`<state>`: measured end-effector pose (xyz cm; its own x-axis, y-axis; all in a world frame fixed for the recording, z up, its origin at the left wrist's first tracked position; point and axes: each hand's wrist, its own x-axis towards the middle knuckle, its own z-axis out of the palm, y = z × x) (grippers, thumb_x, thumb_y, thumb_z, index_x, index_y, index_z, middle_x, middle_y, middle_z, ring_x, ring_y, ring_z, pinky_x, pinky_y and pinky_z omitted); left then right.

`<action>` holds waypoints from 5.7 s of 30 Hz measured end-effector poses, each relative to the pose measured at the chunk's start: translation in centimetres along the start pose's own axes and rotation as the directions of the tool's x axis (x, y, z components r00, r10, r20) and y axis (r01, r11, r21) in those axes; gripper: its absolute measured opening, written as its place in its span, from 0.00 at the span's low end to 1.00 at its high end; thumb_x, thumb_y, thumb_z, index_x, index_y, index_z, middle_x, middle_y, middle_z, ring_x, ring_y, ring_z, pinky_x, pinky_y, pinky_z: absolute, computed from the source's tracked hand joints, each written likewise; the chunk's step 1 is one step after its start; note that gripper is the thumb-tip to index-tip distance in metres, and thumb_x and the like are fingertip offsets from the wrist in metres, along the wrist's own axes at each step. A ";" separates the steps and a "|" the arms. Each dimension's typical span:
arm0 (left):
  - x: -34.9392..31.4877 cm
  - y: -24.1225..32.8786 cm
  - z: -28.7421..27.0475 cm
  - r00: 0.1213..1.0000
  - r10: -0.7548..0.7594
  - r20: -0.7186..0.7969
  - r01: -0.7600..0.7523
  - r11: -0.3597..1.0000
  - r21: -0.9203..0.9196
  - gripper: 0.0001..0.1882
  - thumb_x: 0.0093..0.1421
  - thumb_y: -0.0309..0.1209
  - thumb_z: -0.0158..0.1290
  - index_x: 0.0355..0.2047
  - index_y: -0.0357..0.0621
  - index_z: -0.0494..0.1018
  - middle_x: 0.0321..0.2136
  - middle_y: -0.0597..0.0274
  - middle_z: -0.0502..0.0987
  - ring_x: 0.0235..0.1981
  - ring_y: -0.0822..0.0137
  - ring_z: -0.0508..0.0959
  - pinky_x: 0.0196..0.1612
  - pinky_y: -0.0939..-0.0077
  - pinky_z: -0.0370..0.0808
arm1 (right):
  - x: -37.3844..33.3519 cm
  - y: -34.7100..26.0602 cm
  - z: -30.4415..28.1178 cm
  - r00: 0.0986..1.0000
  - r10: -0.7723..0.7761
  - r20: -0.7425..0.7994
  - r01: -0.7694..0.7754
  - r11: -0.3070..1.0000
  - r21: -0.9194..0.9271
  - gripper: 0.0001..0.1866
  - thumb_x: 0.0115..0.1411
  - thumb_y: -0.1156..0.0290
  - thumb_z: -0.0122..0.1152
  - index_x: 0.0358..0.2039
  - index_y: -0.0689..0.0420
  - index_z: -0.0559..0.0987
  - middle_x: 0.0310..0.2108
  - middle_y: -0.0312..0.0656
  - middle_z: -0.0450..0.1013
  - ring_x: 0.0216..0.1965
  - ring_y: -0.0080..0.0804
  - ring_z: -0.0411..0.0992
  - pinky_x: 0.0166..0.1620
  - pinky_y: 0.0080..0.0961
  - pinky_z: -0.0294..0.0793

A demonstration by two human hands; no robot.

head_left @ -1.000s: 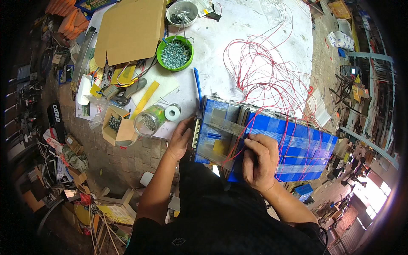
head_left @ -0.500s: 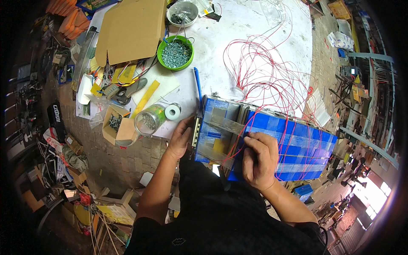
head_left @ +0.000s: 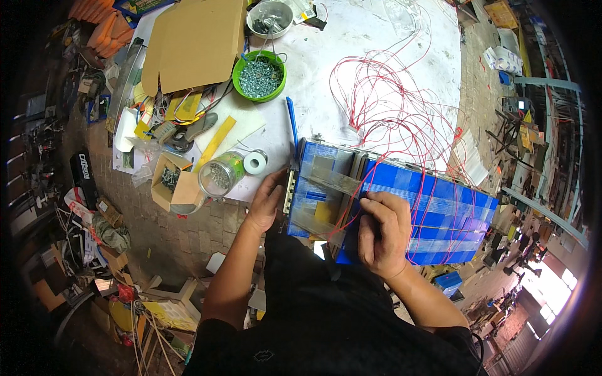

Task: The person assembles a battery pack by connecting red wires to multiple battery cells, securing them with blue tape, and attaching a black electronic module. The person handles the battery pack and wires throughout the process.

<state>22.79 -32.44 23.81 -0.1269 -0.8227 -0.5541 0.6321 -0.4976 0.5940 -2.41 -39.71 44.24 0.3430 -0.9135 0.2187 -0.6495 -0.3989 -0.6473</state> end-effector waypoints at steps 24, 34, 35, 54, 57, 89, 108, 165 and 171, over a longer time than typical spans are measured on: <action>0.1 -0.1 -0.2 1.000 -0.008 0.009 0.008 1.000 -0.005 0.32 0.71 0.40 0.54 0.69 0.40 0.62 0.66 0.57 0.68 0.67 0.64 0.66 0.70 0.69 0.60 | 0.1 -0.1 0.0 1.000 0.004 -0.012 -0.004 1.000 0.002 0.22 0.50 0.89 0.60 0.47 0.62 0.78 0.45 0.52 0.75 0.45 0.47 0.74 0.48 0.36 0.74; -0.1 0.2 0.3 1.000 -0.013 -0.023 0.013 1.000 0.016 0.27 0.73 0.33 0.49 0.69 0.38 0.61 0.65 0.57 0.69 0.65 0.66 0.67 0.68 0.71 0.62 | -0.1 -0.1 0.1 1.000 0.007 -0.014 -0.007 1.000 -0.005 0.20 0.52 0.89 0.59 0.47 0.63 0.78 0.45 0.54 0.74 0.46 0.49 0.74 0.50 0.36 0.75; 0.0 0.1 0.1 1.000 -0.004 -0.014 0.004 1.000 0.025 0.27 0.73 0.33 0.49 0.69 0.38 0.62 0.65 0.57 0.69 0.65 0.66 0.67 0.68 0.71 0.62 | -0.1 -0.1 0.2 1.000 0.003 -0.025 -0.003 1.000 -0.009 0.21 0.51 0.88 0.60 0.47 0.62 0.78 0.45 0.52 0.75 0.45 0.48 0.74 0.49 0.36 0.74; -1.1 2.4 4.5 0.991 0.090 -0.096 -0.082 0.993 0.088 0.24 0.75 0.38 0.47 0.64 0.35 0.68 0.57 0.60 0.76 0.57 0.71 0.74 0.62 0.76 0.69 | -0.3 -0.7 0.2 0.995 -0.044 -0.092 0.043 0.999 -0.016 0.19 0.54 0.85 0.60 0.47 0.62 0.78 0.45 0.52 0.75 0.47 0.52 0.74 0.51 0.42 0.73; -1.4 2.4 4.6 0.991 0.087 -0.104 -0.068 0.983 0.171 0.30 0.76 0.46 0.46 0.68 0.35 0.65 0.61 0.57 0.73 0.61 0.69 0.71 0.66 0.74 0.64 | -0.4 -1.1 -0.1 0.995 -0.043 -0.093 0.041 0.999 -0.021 0.18 0.54 0.84 0.59 0.47 0.62 0.78 0.45 0.53 0.76 0.47 0.53 0.74 0.51 0.43 0.73; -6.1 30.7 3.1 0.770 0.514 -0.378 -0.410 0.853 0.324 0.15 0.74 0.36 0.49 0.50 0.35 0.72 0.40 0.54 0.80 0.33 0.60 0.83 0.32 0.68 0.84 | -0.5 -1.1 -0.1 0.990 -0.045 -0.132 0.045 0.999 -0.005 0.17 0.54 0.83 0.60 0.46 0.61 0.78 0.45 0.52 0.76 0.47 0.53 0.73 0.51 0.43 0.74; 11.2 28.4 -1.5 0.544 0.816 -0.198 -0.199 0.354 0.914 0.15 0.65 0.31 0.56 0.48 0.33 0.77 0.42 0.51 0.81 0.44 0.63 0.81 0.48 0.69 0.79 | 0.0 -0.5 -0.1 0.996 -0.004 -0.086 0.003 1.000 -0.002 0.20 0.51 0.84 0.63 0.46 0.59 0.78 0.44 0.49 0.76 0.45 0.49 0.74 0.48 0.40 0.74; 13.2 13.6 10.6 0.963 0.242 -0.122 -0.014 0.496 0.868 0.21 0.63 0.48 0.62 0.31 0.40 0.81 0.22 0.64 0.77 0.24 0.75 0.73 0.26 0.77 0.70 | -0.3 -0.6 -0.5 0.995 -0.007 -0.102 0.015 0.997 0.076 0.17 0.52 0.81 0.65 0.44 0.58 0.79 0.45 0.49 0.76 0.45 0.51 0.74 0.48 0.41 0.74; -1.4 13.6 11.6 0.887 0.382 -0.260 -0.187 0.811 0.554 0.16 0.69 0.44 0.56 0.40 0.42 0.77 0.25 0.71 0.74 0.22 0.81 0.69 0.24 0.85 0.64 | -0.3 -0.9 -0.6 0.992 -0.019 -0.126 0.027 0.998 0.062 0.15 0.53 0.80 0.64 0.43 0.59 0.80 0.45 0.52 0.75 0.46 0.53 0.74 0.50 0.43 0.74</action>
<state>22.74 -41.24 39.46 0.3278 -0.8481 -0.4163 0.1129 -0.4024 0.9085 -2.33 -39.10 45.25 0.2674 -0.9085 0.3211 -0.5970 -0.4178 -0.6849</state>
